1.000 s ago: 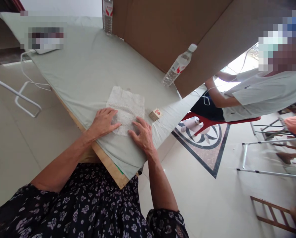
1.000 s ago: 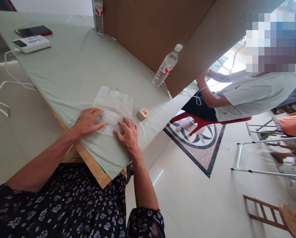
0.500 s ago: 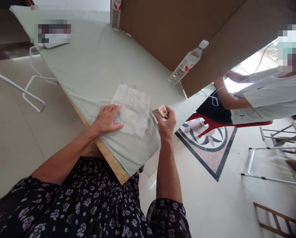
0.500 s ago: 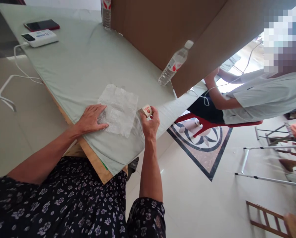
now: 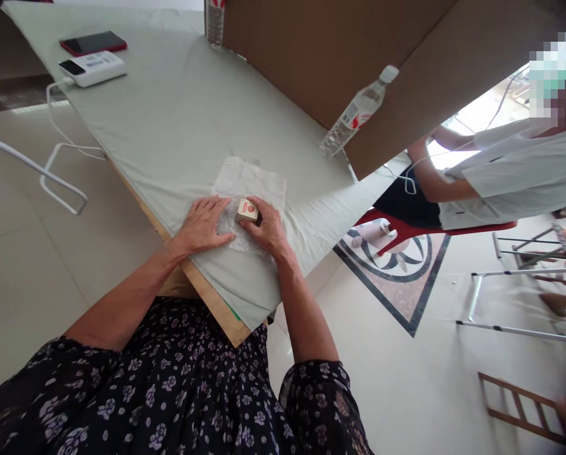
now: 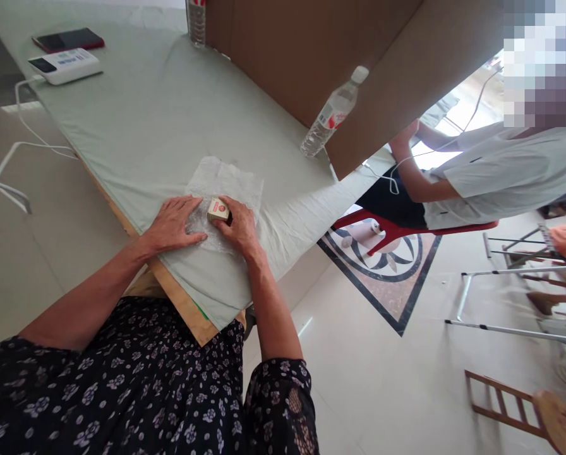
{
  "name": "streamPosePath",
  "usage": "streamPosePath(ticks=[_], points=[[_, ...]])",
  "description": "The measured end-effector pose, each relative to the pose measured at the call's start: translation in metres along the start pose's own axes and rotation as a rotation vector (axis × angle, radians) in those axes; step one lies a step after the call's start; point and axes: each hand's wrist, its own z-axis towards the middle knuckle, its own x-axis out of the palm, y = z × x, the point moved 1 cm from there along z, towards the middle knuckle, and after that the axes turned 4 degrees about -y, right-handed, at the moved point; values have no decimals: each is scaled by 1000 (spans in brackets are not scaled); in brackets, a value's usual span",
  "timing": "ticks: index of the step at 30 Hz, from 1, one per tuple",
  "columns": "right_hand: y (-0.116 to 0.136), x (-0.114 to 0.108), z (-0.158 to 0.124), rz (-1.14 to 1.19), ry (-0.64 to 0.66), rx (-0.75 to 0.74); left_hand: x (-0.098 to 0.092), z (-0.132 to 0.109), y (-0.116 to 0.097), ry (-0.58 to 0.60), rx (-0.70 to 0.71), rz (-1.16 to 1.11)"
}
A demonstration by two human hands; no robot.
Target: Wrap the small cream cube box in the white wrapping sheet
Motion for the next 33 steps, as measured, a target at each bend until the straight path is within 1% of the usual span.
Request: streamPosePath(ticks=[3,5,8,9,10,12,14,15,18,21,24,27,30,33], points=[[2,0,0,-14,-11,12,-1,0,0,7,2,-20],[5,-5,-4,-10,-43,4,-4,-3,2,13,8,-48],[11,-22,-28,-21,-139,-29,-13,-17,7,37,46,-85],[13,-28,-40,-36,-139,-51,-16,-22,8,54,68,-84],[16,-32,-52,-54,-113,-82,-19,-28,8,66,85,-74],[22,-36,-74,-114,-9,-150,-23,-35,8,81,105,-56],[26,-34,-86,-186,51,-171,-23,-37,3,84,120,-41],[28,-31,-88,-217,54,-166,-23,-36,0,81,129,-34],[31,-23,-80,-255,-12,-129,-20,-28,-13,64,166,-12],[33,-21,-65,-211,-101,-78,-21,-17,-22,30,178,1],[33,-25,-54,-127,-161,-11,-20,-5,-26,-35,121,-16],[32,-35,-44,-22,-202,37,-15,8,-30,-81,57,-61],[30,-46,-25,69,-187,38,-11,17,-32,-100,26,-120],[29,-52,-1,71,-75,1,-10,18,-33,-126,-5,-175]])
